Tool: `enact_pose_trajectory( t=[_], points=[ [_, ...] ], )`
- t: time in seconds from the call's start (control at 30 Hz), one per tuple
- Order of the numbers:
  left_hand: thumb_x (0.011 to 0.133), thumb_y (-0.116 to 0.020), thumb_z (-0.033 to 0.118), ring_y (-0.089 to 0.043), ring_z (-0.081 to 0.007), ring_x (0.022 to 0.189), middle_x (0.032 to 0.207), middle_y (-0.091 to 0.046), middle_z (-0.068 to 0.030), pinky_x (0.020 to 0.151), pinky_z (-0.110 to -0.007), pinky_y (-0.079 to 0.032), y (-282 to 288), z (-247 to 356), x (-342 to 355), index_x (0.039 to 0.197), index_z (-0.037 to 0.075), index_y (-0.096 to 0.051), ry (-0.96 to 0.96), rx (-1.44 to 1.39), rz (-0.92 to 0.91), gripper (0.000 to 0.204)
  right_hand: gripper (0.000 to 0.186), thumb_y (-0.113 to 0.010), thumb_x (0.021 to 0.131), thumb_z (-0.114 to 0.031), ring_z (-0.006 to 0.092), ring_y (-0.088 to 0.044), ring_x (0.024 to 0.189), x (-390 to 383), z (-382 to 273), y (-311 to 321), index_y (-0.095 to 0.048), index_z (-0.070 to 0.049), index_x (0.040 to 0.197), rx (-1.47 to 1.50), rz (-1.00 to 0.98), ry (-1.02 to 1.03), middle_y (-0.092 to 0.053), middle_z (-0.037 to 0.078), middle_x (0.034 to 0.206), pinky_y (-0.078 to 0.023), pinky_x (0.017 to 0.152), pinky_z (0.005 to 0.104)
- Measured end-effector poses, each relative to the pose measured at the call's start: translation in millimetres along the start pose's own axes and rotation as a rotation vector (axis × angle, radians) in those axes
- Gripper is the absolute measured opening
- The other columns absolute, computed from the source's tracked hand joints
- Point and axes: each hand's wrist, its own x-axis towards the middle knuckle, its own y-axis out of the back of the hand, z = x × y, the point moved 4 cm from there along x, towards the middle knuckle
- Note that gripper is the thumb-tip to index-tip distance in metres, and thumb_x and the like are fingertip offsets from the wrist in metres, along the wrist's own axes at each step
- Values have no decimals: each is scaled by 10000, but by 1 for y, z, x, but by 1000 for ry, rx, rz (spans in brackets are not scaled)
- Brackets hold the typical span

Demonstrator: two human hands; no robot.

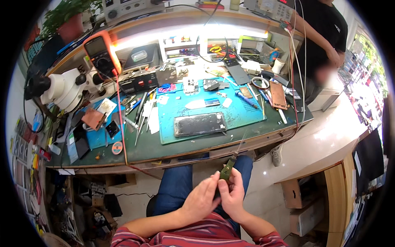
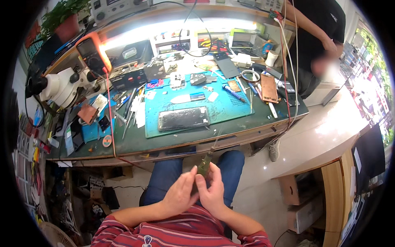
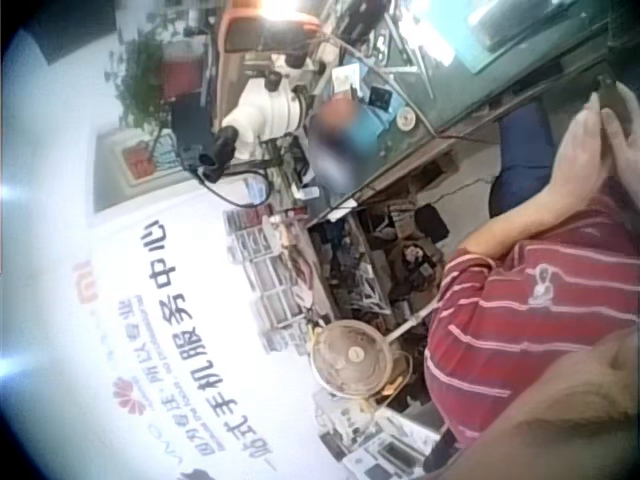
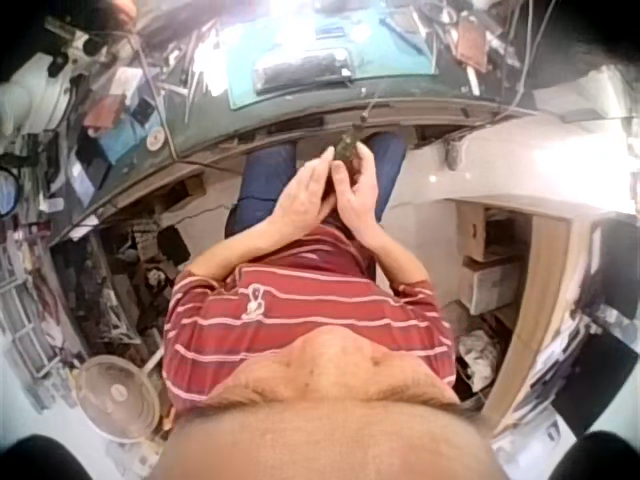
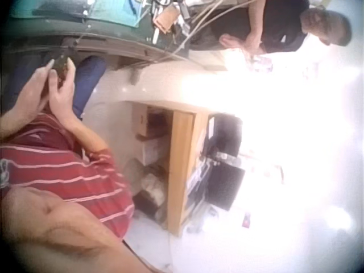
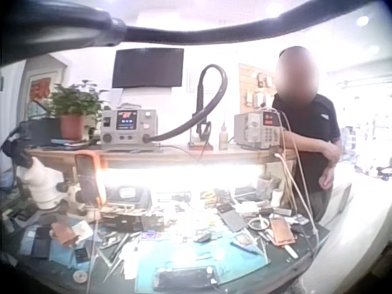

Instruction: The person uses a metal prying tool and a screwdriver to carefully pry open and separate the screen assembly from the phone body. They work along the edges of the device to release clips and disconnect internal components.

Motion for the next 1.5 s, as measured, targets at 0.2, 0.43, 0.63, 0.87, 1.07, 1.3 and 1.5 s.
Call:
enact_pose_trajectory(
  t=[0.2, 0.43, 0.63, 0.87, 1.07, 1.3, 1.5],
  points=[
    [838, -923, 333, -651, -367, 1272, 1403, -672, -167, 1105, -483, -504, 54, -44, 64, 1537, 16, -576, -111, 148, -29, 842, 531, -585, 1140, -144, 85, -624, 729, 47, -66, 80, -467, -36, 1646, -317, 51, -140, -680, 81, 1079, -516, 617, 242],
    [798, -955, 325, -510, -397, 1446, 1525, -562, -203, 1212, -516, -411, 98, -154, 121, 1591, 19, -493, 111, 244, -275, 968, 616, -777, 950, -64, 254, -695, 791, 99, -121, 95, -603, -78, 1541, -1009, -102, 123, -717, 134, 1093, -565, 705, 337],
    [716, -976, 290, -541, -375, 1230, 1340, -569, -161, 1072, -483, -465, 98, -130, 124, 1489, 2, -587, 92, 261, -187, 912, 696, -849, 866, -58, 278, -703, 833, 128, -147, 78, -637, -140, 1523, -1244, -199, 222, -718, 107, 1105, -571, 700, 382],
    [708, -1004, 304, -522, -403, 1277, 1413, -551, -188, 1108, -520, -432, 86, -113, 94, 1479, -64, -569, 271, 251, -172, 959, 642, -840, 858, -55, 264, -700, 852, 143, -145, 51, -693, -147, 1476, -1483, -322, 342, -698, 62, 1036, -575, 696, 383],
    [733, -985, 362, -533, -393, 1282, 1433, -584, -179, 1092, -515, -432, 85, -123, 86, 1483, -52, -572, 271, 191, -140, 951, 631, -826, 865, -39, 256, -690, 832, 152, -144, 40, -695, -125, 1477, -1566, -341, 330, -683, 67, 1009, -570, 678, 376],
    [719, -992, 349, -550, -403, 1259, 1424, -598, -190, 1085, -522, -441, 86, -121, 89, 1471, -55, -579, 255, 199, -127, 948, 621, -820, 872, -33, 258, -686, 821, 155, -144, 30, -695, -113, 1475, -1587, -368, 317, -677, 85, 1004, -567, 664, 375],
    [714, -993, 357, -554, -402, 1254, 1420, -600, -190, 1085, -525, -442, 85, -121, 89, 1470, -57, -580, 256, 189, -121, 956, 615, -825, 878, -44, 264, -693, 822, 154, -147, 26, -691, -105, 1475, -1611, -371, 294, -679, 92, 1004, -572, 670, 377]
  ],
)
